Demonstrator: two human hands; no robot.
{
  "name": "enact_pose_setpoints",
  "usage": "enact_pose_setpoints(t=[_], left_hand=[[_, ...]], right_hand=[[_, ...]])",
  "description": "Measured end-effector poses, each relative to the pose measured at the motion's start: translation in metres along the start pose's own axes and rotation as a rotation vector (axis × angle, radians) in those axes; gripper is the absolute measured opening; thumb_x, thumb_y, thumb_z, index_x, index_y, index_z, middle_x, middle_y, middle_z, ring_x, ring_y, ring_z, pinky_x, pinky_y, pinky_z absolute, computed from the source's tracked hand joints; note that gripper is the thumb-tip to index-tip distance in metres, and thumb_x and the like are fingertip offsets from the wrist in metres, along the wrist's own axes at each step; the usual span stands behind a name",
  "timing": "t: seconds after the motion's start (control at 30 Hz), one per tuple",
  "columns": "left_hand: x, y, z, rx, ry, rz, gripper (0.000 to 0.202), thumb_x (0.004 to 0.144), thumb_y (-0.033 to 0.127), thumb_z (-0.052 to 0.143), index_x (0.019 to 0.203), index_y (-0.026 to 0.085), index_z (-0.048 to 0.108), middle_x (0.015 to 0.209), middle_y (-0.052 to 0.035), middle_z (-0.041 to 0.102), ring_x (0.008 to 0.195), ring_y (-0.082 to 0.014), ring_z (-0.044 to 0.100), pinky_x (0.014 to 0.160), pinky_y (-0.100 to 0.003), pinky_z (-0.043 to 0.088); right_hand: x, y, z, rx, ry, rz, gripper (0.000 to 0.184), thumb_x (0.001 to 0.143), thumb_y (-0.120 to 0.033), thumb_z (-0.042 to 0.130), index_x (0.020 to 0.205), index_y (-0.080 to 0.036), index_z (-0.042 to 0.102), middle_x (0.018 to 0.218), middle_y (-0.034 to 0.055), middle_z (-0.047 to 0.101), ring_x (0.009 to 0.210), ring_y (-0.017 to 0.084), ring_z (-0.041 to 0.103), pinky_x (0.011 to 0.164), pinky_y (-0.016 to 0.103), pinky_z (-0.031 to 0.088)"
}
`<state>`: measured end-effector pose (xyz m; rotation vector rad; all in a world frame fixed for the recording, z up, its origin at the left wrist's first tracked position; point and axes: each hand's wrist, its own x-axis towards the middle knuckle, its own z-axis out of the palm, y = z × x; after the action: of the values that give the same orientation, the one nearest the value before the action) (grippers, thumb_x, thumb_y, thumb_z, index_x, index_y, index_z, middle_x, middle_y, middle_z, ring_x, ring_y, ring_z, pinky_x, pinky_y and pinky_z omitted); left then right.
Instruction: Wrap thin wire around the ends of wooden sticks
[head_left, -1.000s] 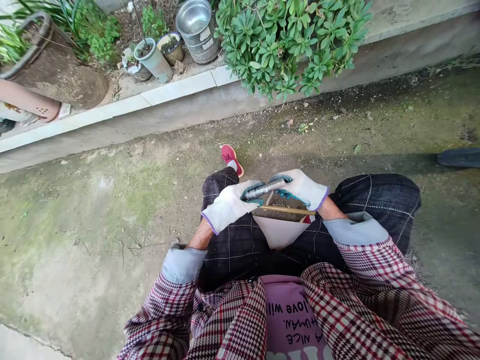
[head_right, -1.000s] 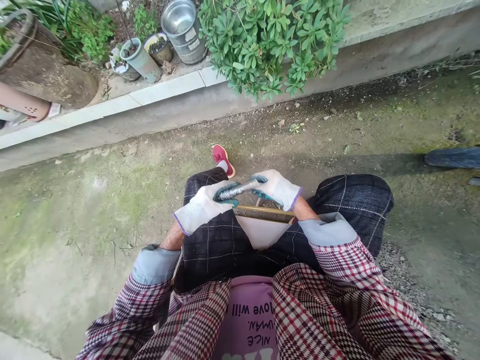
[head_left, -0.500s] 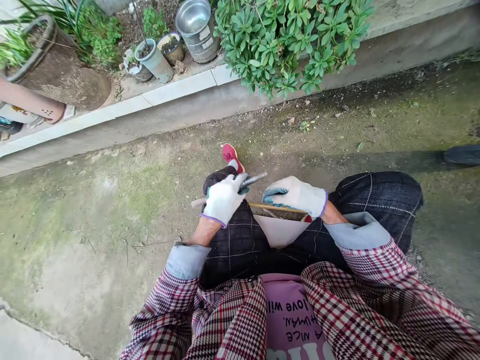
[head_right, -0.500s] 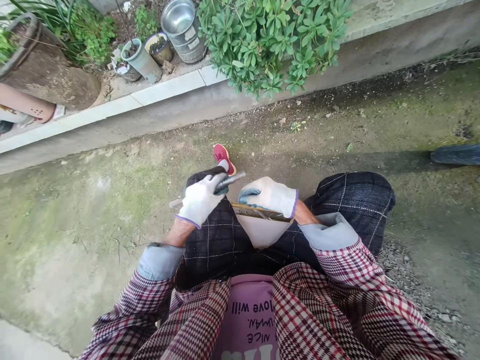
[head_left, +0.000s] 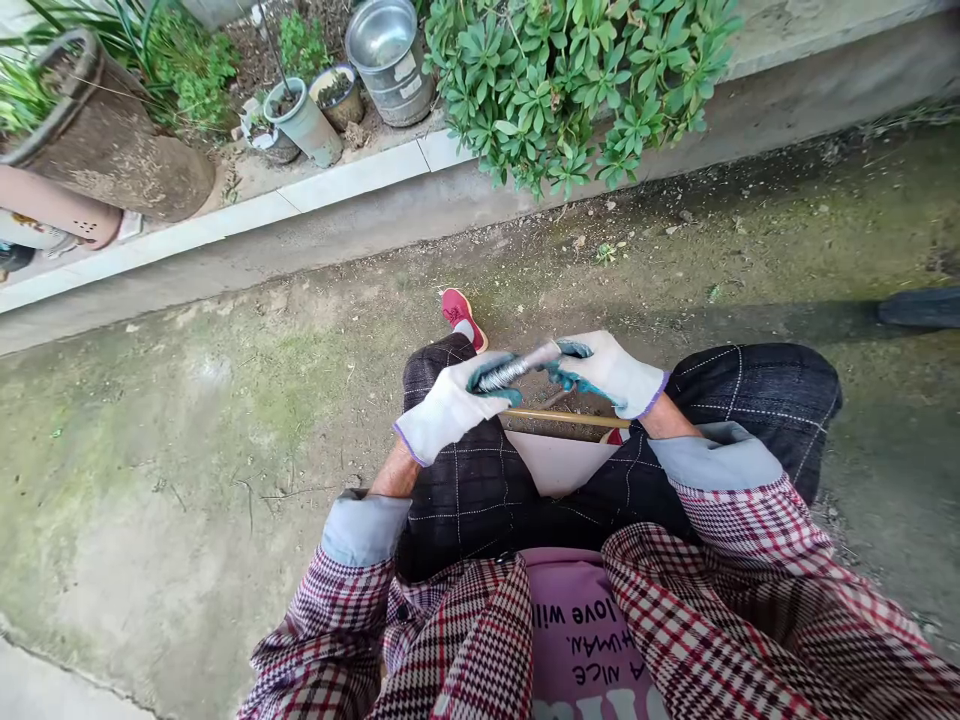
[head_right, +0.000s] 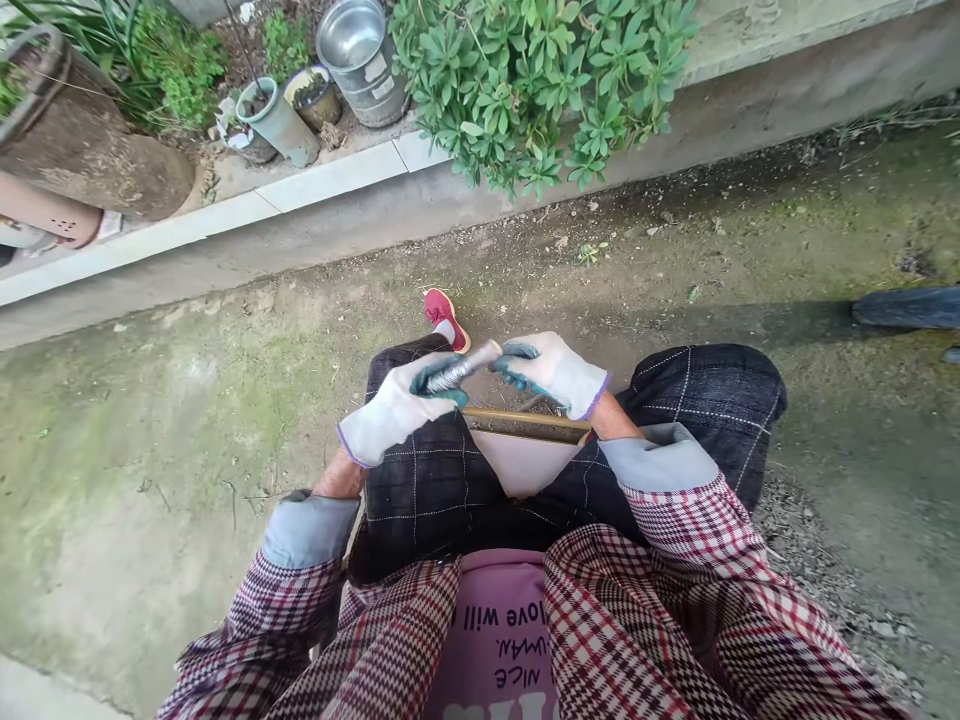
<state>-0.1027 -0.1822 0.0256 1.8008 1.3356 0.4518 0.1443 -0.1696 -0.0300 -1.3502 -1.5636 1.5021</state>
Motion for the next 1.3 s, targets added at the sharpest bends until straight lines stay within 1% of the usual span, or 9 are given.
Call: enact_pose_setpoints(t=[0.13,0.27,0.43,0.57,0.77,0.9,1.07,1.17,1.3], left_hand=[[0.003,0.000,-0.003,-0.115,0.170,-0.062,0.052,0.084,0.030,0.068,0.132,0.012,0.067,0.106,-0.0076,0.074,0.092,-0.0189,0.068,0.087,-0.032,0.056],[0.008,-0.011,-0.006,0.115,0.188,-0.107,0.048,0.086,0.031,0.069,0.133,0.020,0.068,0.110,-0.0040,0.075,0.097,-0.0194,0.070,0.093,-0.031,0.054],[0.008,-0.013,0.006,0.606,0.018,-0.169,0.048,0.088,0.034,0.069,0.136,0.032,0.066,0.119,-0.0033,0.074,0.103,-0.0236,0.072,0.089,-0.031,0.054],[0.007,-0.001,0.021,0.831,-0.199,-0.155,0.046,0.093,0.036,0.063,0.138,0.034,0.064,0.117,-0.0064,0.072,0.096,-0.0240,0.073,0.080,-0.031,0.055],[-0.001,0.007,0.022,0.603,-0.418,0.039,0.036,0.088,0.029,0.068,0.124,0.030,0.072,0.106,-0.0031,0.075,0.094,-0.0218,0.072,0.084,-0.030,0.055],[-0.004,0.006,0.012,0.178,-0.284,0.073,0.038,0.083,0.026,0.074,0.121,0.022,0.074,0.104,-0.0043,0.077,0.093,-0.0212,0.071,0.086,-0.030,0.057],[0.000,-0.001,0.008,-0.199,0.005,-0.047,0.054,0.079,0.027,0.074,0.129,0.010,0.068,0.114,-0.0084,0.075,0.097,-0.0203,0.071,0.086,-0.028,0.058],[0.004,-0.011,0.013,-0.237,0.116,-0.083,0.054,0.078,0.028,0.075,0.128,0.010,0.068,0.114,-0.0077,0.075,0.099,-0.0207,0.071,0.090,-0.030,0.058],[0.008,-0.020,0.013,-0.036,0.112,-0.089,0.047,0.081,0.028,0.074,0.126,0.016,0.070,0.109,-0.0046,0.076,0.097,-0.0200,0.072,0.092,-0.030,0.057]], right_hand=[[-0.003,-0.004,0.007,-0.006,-0.026,0.003,0.024,0.080,-0.040,0.065,0.080,-0.019,0.076,0.074,0.0032,0.074,0.063,0.016,0.066,0.059,0.027,0.052],[-0.006,-0.006,0.007,-0.126,-0.152,-0.077,0.023,0.083,-0.037,0.064,0.084,-0.019,0.079,0.081,0.0030,0.078,0.074,0.019,0.071,0.070,0.029,0.054],[-0.011,-0.009,0.003,-0.126,-0.317,-0.171,0.026,0.085,-0.032,0.063,0.100,-0.021,0.082,0.103,0.0028,0.081,0.094,0.021,0.074,0.088,0.030,0.054],[-0.013,-0.012,-0.001,-0.264,-0.211,-0.131,0.025,0.087,-0.035,0.062,0.093,-0.020,0.082,0.092,0.0029,0.080,0.083,0.020,0.071,0.077,0.029,0.052],[-0.003,-0.001,-0.008,-0.431,-0.028,-0.057,0.022,0.086,-0.032,0.062,0.085,-0.020,0.080,0.085,0.0036,0.078,0.075,0.019,0.066,0.070,0.030,0.046],[0.002,0.000,-0.007,-0.376,-0.042,-0.090,0.021,0.083,-0.029,0.061,0.078,-0.018,0.077,0.078,0.0043,0.076,0.071,0.018,0.064,0.068,0.029,0.044],[-0.001,-0.007,0.002,-0.212,-0.058,-0.029,0.026,0.085,-0.036,0.061,0.078,-0.016,0.075,0.068,0.0030,0.070,0.060,0.015,0.060,0.060,0.027,0.043],[-0.004,-0.008,0.007,-0.207,-0.090,-0.029,0.025,0.086,-0.036,0.060,0.083,-0.017,0.077,0.072,0.0029,0.073,0.062,0.015,0.062,0.061,0.027,0.044],[-0.006,-0.008,0.008,-0.254,-0.134,-0.101,0.023,0.087,-0.034,0.062,0.089,-0.019,0.079,0.083,0.0034,0.078,0.072,0.018,0.067,0.068,0.027,0.047]])
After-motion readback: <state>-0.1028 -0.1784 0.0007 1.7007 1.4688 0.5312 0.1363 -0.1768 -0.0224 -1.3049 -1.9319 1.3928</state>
